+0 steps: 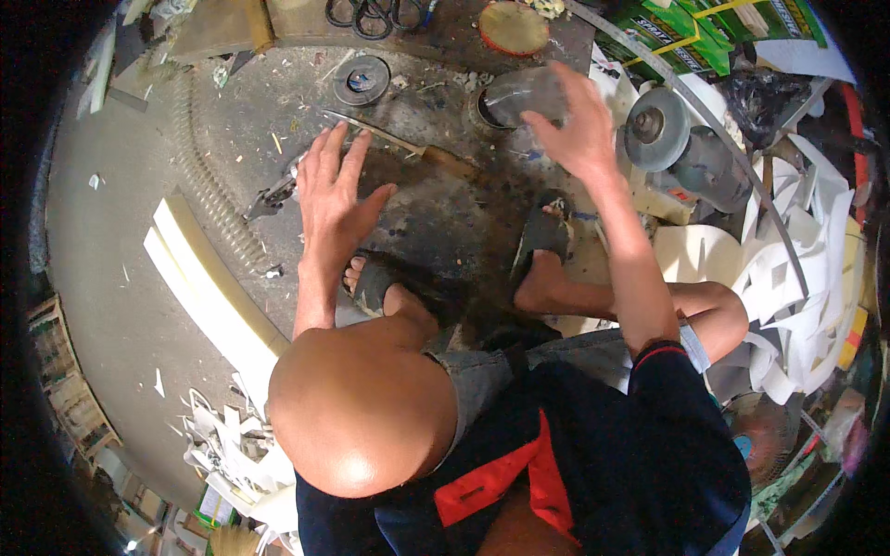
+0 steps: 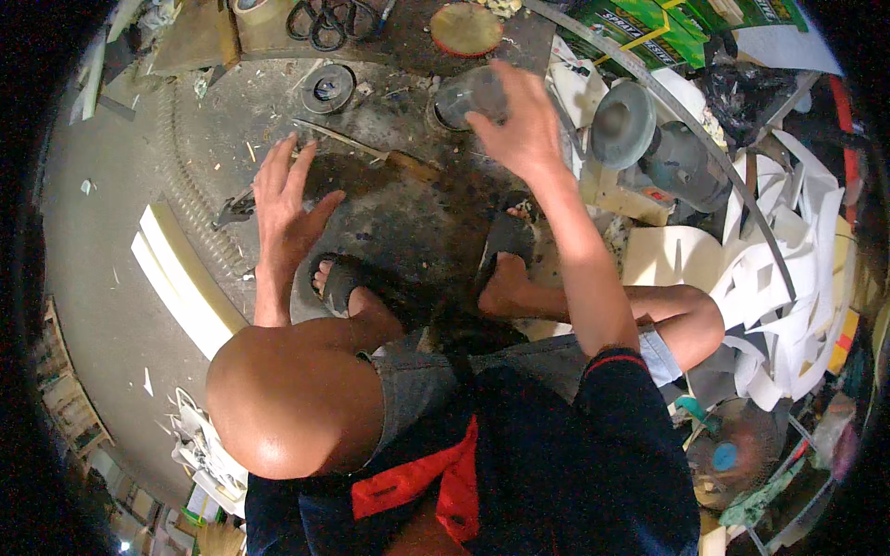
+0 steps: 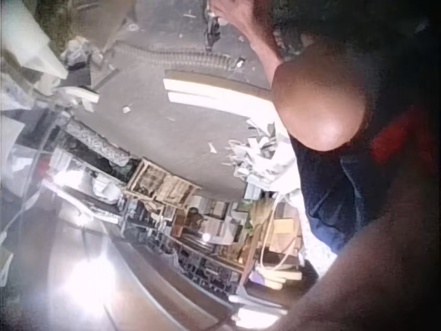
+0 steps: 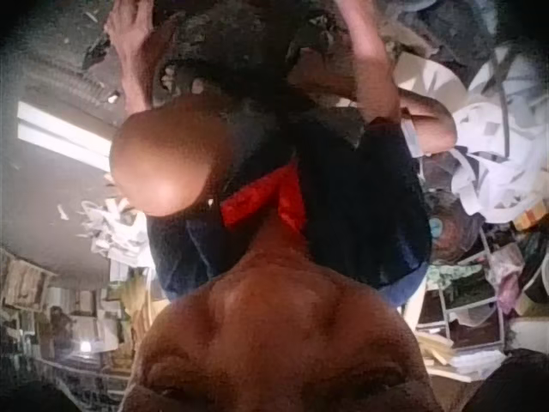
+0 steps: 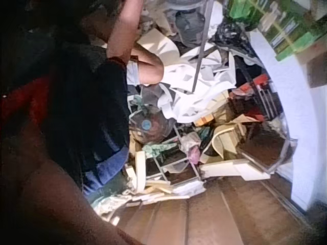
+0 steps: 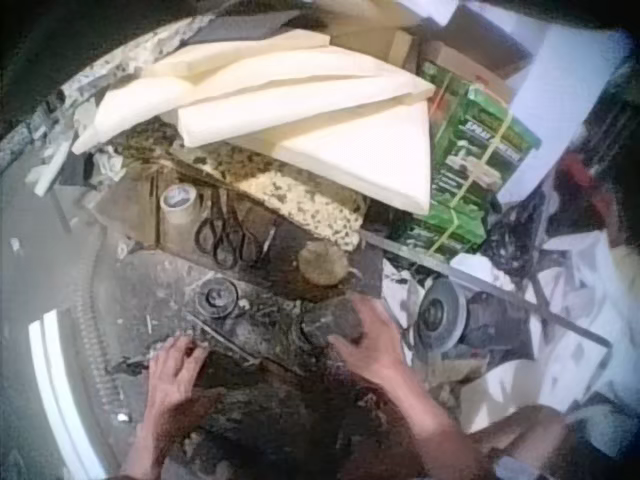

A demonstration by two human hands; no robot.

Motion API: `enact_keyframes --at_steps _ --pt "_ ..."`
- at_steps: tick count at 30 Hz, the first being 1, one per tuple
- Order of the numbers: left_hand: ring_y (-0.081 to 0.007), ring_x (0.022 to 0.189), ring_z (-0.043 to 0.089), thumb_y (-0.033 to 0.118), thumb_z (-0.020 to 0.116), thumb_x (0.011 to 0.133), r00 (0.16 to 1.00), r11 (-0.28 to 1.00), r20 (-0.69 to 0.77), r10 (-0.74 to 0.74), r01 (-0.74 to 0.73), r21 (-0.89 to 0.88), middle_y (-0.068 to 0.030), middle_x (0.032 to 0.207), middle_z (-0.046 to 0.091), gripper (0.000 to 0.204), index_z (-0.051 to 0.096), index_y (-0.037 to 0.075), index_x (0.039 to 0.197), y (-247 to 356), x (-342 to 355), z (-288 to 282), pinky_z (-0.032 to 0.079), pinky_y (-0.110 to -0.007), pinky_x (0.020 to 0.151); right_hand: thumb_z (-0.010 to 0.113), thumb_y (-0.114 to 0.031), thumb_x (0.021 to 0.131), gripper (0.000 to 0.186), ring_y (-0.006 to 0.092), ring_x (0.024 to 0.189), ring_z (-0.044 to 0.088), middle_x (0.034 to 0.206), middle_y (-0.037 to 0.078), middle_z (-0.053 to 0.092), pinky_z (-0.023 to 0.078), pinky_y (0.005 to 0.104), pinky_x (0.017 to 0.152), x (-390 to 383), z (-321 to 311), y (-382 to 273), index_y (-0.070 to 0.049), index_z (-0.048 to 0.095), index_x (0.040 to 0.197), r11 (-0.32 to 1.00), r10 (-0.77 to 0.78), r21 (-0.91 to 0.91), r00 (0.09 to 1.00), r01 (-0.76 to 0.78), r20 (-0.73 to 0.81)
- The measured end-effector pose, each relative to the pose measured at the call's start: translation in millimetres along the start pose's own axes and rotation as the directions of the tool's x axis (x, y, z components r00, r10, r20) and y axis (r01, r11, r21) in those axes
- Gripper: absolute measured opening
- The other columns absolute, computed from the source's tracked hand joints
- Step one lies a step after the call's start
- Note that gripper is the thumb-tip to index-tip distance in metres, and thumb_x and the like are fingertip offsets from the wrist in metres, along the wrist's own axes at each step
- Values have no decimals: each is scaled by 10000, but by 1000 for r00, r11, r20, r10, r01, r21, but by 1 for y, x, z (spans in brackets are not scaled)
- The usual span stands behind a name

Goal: The person sits on the floor and uses a wrench to tighten a bolt on a small mechanical part. They briefly handle a roll of tape and then continue tightening the bolt with the wrench before placing the part down.

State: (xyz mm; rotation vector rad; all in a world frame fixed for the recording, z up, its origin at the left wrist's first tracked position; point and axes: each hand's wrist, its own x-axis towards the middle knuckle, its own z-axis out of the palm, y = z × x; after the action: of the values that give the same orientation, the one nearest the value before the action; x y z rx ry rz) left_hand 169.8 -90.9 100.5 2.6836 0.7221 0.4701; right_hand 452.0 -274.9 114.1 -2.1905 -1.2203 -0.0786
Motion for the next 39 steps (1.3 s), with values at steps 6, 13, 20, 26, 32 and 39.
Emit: enact_keyframes --at_steps 6,13,20,26,32,39 --pt "-392 1280 513 118 874 696 952 977 -223 -211 194 -93 -198 1404 540 675 600 82 1312 -25 -41 -6 423 -482 1055 824 -187 742 686 414 1059 613 1138 212 613 514 463 923 -56 -52 34 -55 541 1353 960 276 -5 952 -279 -133" --pt "-384 1242 546 76 844 743 928 970 -280 -245 233 -74 -182 1394 558 589 615 88 1285 -28 -87 -6 446 -467 1034 786 -244 770 559 460 1169 557 1296 268 527 476 529 975 -113 44 108 -21 582 1240 861 479 -221 876 -458 49" --pt "-368 1292 531 117 819 789 857 896 -271 -438 439 -62 -179 1421 545 530 631 91 1284 -46 -100 -28 443 -460 1063 755 -304 826 504 449 1140 593 1321 267 551 498 526 921 -68 48 57 -33 597 1222 882 308 -351 948 -315 -77" --pt "-368 1314 516 162 798 825 867 902 -251 -430 419 -99 -178 1430 539 491 640 82 1284 -46 -94 -39 437 -458 1074 670 -302 888 313 447 966 680 1022 229 708 533 547 836 -13 77 -6 -59 648 1083 919 357 -309 848 -244 391" --pt "-389 1296 520 181 782 836 842 873 -231 -487 470 -127 -207 1422 535 489 631 71 1287 -57 -114 -49 429 -466 1077 589 -183 904 184 436 913 693 941 236 714 551 497 779 -25 45 17 -54 662 1013 864 472 -261 872 -430 127" --pt "-407 1278 502 206 814 788 927 932 -191 -323 346 103 -225 1407 524 637 559 73 1356 -98 -58 -39 400 -485 1083 589 -107 914 155 417 875 696 907 214 714 541 476 761 -72 47 20 -74 663 1046 882 468 69 884 -466 -14"
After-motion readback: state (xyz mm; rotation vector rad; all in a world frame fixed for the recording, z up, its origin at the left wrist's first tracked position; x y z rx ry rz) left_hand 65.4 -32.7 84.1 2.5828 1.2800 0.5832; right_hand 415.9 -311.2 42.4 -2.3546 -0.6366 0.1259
